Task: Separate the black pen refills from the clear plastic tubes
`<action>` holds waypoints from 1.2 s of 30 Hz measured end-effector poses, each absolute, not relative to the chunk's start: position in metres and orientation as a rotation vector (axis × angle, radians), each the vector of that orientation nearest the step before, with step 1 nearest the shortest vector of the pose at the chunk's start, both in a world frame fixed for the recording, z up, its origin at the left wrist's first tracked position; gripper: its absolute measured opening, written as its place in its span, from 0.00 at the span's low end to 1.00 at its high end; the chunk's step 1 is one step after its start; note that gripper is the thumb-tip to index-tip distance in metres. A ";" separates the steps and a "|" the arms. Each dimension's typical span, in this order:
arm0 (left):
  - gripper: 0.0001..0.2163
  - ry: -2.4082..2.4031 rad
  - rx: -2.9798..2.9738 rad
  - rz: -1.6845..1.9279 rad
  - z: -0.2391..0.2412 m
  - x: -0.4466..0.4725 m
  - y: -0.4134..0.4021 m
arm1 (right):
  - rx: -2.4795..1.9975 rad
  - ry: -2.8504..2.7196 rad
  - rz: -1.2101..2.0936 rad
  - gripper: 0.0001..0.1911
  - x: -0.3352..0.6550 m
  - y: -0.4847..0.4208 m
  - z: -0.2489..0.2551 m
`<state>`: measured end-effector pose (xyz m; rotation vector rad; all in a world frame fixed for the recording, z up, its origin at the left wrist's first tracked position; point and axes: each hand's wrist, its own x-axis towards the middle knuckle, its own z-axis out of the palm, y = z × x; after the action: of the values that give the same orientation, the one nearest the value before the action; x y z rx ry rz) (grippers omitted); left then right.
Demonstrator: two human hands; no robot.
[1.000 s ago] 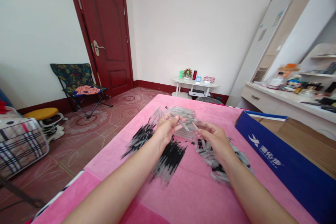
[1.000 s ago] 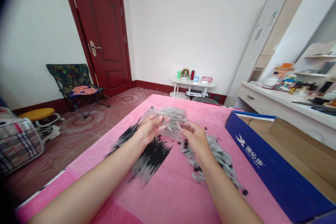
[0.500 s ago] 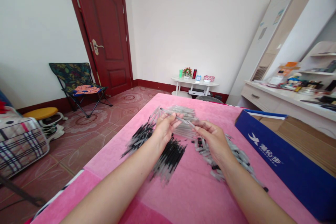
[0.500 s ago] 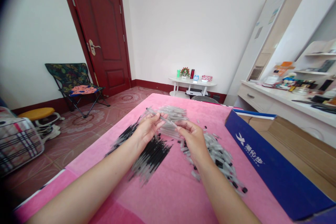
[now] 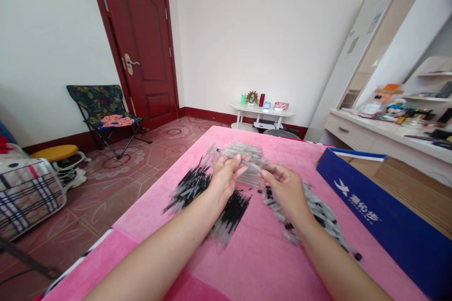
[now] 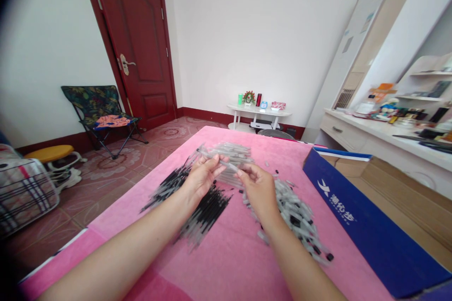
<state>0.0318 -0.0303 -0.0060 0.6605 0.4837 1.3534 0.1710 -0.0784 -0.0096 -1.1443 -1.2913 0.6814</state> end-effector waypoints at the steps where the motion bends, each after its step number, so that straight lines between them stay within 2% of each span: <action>1: 0.08 0.484 0.660 1.361 -0.006 0.032 -0.030 | -1.143 -1.314 0.657 0.14 0.171 -0.078 -0.010; 9: 0.10 0.491 0.695 1.354 -0.006 0.035 -0.035 | -1.262 -1.427 0.398 0.09 0.173 -0.081 -0.012; 25: 0.11 0.467 0.737 1.484 -0.004 0.048 -0.054 | -1.221 -1.247 0.526 0.07 0.163 -0.089 -0.003; 36: 0.11 0.468 0.695 1.429 -0.007 0.046 -0.053 | -1.212 -1.317 0.574 0.07 0.169 -0.086 -0.002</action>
<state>0.0458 -0.0527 -0.0066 0.6954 0.4677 1.4287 0.1694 -0.0857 -0.0021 -1.2122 -1.3168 0.5740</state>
